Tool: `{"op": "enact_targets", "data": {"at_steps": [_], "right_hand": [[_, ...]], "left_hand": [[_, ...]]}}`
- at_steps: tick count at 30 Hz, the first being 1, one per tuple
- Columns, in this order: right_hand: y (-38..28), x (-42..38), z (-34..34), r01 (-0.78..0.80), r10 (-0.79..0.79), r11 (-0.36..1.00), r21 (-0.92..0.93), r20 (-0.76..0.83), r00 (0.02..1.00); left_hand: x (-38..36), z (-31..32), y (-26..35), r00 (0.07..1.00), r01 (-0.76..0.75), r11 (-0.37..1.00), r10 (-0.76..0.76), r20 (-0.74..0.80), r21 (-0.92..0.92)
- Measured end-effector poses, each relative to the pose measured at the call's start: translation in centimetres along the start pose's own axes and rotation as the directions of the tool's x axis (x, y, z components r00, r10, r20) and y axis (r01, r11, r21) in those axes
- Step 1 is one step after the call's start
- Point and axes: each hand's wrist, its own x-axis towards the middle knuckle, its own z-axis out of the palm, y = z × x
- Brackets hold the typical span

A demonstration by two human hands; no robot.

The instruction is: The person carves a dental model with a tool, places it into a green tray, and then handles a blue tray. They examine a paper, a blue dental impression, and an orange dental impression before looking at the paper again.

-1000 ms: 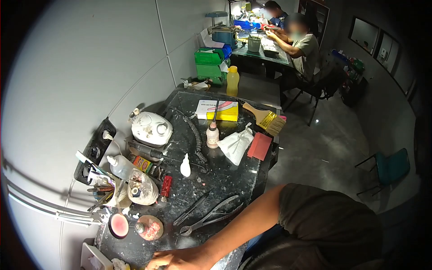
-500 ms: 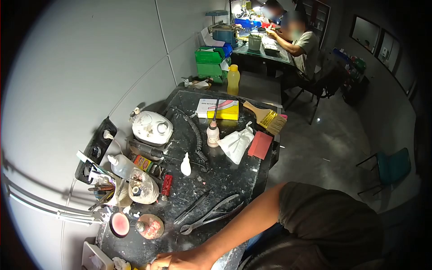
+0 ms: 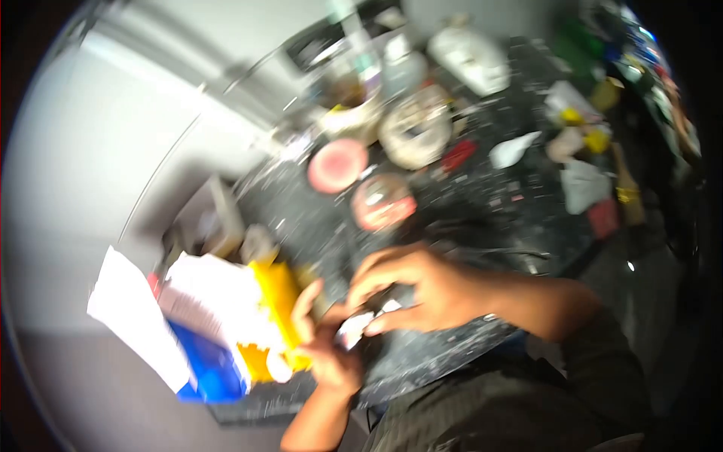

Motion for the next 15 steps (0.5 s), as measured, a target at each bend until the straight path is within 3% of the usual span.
{"op": "enact_targets", "data": {"at_steps": [1, 6, 12, 14, 15], "right_hand": [[0.0, 0.0, 0.3, -0.010, 0.010, 1.000, -0.001, 0.002, 1.000], [-0.5, 0.2, 1.2, 0.012, -0.013, 0.998, -0.062, -0.012, 1.000], [-1.1, 0.4, 1.1, 0.050, -0.049, 0.992, -0.117, 0.012, 0.999], [-1.5, 0.3, 1.1, 0.044, -0.041, 0.991, -0.124, 0.025, 0.999], [-1.6, 0.3, 1.1, 0.042, -0.039, 0.990, -0.135, 0.029, 0.999]], "left_hand": [[0.1, -0.3, 0.9, 0.995, 0.014, 1.000, -0.016, 0.102, 0.026], [0.5, -0.3, 1.6, 0.988, -0.052, 0.995, 0.063, 0.144, -0.082], [0.6, -0.2, 1.3, 0.989, -0.106, 0.993, 0.110, 0.100, -0.045], [0.7, -0.3, 0.3, 0.949, -0.283, 0.957, 0.289, 0.122, -0.068], [0.7, -0.4, 0.1, 0.952, -0.277, 0.959, 0.283, 0.117, -0.066]]}}
